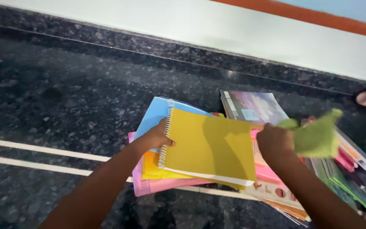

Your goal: The person wipes the covers of several spiral-bound notebooks and books with a yellow cloth. They handle the items one by one, wiping the front and back covers, and then place them upright on a shelf.

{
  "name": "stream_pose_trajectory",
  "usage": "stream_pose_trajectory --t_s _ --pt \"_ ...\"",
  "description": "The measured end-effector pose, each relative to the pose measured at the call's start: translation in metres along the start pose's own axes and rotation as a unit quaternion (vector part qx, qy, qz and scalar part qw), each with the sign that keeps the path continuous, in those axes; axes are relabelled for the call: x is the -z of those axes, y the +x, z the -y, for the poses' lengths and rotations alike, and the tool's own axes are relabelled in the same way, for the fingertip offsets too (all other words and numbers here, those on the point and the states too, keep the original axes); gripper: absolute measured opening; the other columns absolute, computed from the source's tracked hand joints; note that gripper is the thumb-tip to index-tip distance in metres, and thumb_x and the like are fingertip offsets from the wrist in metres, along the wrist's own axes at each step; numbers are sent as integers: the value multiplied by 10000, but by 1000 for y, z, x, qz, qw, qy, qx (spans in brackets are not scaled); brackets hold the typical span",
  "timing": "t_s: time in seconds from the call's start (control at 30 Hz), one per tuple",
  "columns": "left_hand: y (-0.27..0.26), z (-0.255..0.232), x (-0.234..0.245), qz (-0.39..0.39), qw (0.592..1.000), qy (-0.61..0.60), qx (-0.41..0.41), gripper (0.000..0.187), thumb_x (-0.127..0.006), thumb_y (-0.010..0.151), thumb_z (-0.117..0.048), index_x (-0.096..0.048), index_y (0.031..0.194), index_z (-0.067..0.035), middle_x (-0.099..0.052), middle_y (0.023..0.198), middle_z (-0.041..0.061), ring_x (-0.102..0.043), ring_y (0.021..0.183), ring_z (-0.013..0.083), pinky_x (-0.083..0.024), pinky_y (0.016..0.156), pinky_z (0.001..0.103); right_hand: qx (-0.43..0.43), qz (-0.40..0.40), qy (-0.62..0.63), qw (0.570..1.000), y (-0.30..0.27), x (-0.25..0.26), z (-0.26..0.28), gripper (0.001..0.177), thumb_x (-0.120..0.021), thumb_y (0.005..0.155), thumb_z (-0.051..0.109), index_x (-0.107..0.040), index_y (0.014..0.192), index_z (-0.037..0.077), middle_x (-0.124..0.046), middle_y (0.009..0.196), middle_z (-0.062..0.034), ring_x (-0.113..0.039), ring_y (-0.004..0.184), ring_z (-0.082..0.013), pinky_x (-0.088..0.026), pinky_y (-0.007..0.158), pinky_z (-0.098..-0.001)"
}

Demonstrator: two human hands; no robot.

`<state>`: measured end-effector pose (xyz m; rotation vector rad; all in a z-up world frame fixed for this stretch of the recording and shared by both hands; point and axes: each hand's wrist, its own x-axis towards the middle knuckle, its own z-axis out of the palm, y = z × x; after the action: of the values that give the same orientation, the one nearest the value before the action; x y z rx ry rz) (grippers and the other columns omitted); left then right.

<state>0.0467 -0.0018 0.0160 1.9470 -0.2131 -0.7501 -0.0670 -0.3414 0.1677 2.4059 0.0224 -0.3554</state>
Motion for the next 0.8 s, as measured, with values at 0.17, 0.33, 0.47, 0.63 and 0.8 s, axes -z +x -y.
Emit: stream_pose_trajectory --t_s 0.17,0.33,0.47,0.63,0.8 --pt "-3 -9 1 9 999 26 -20 1086 -869 698 -66 -217 1565 -130 -632 1294 191 -712 1066 337 -642 674 439 87 -359 361 856 -23 95 17 245 -655 920 163 -737 1149 188 -637 956 -134 -673 762 -371 -528 620 -481" --pt "-3 -9 -1 7 1000 -23 16 1098 -836 684 -47 -201 1574 -164 -644 1273 192 -720 1038 361 -635 651 465 61 -457 392 796 -25 124 29 339 -646 911 109 -729 1231 187 -590 913 -185 -635 739 -372 -511 610 -471" --pt "-1 -11 -3 -3 999 24 33 1072 -848 697 -78 -217 1560 -139 -659 1260 220 -721 1046 378 -641 664 460 120 -227 116 959 16 50 38 318 -615 900 133 -761 1163 235 -681 920 -82 -702 848 -296 -547 680 -465" --pt "2 -9 -4 -9 999 40 4 1052 -863 688 -76 -241 1536 -112 -649 1263 214 -708 1061 370 -653 669 466 -52 20 24 998 17 -9 9 172 -648 923 232 -722 1067 175 -691 1141 -60 -697 1040 -264 -560 790 -482" --pt "-2 -11 -2 -17 999 38 20 1100 -864 678 -116 -202 1556 -123 -656 1242 224 -729 1016 374 -647 663 443 53 -105 228 967 15 37 25 388 -747 776 188 -714 1162 166 -676 1121 -103 -697 1011 -302 -565 804 -469"
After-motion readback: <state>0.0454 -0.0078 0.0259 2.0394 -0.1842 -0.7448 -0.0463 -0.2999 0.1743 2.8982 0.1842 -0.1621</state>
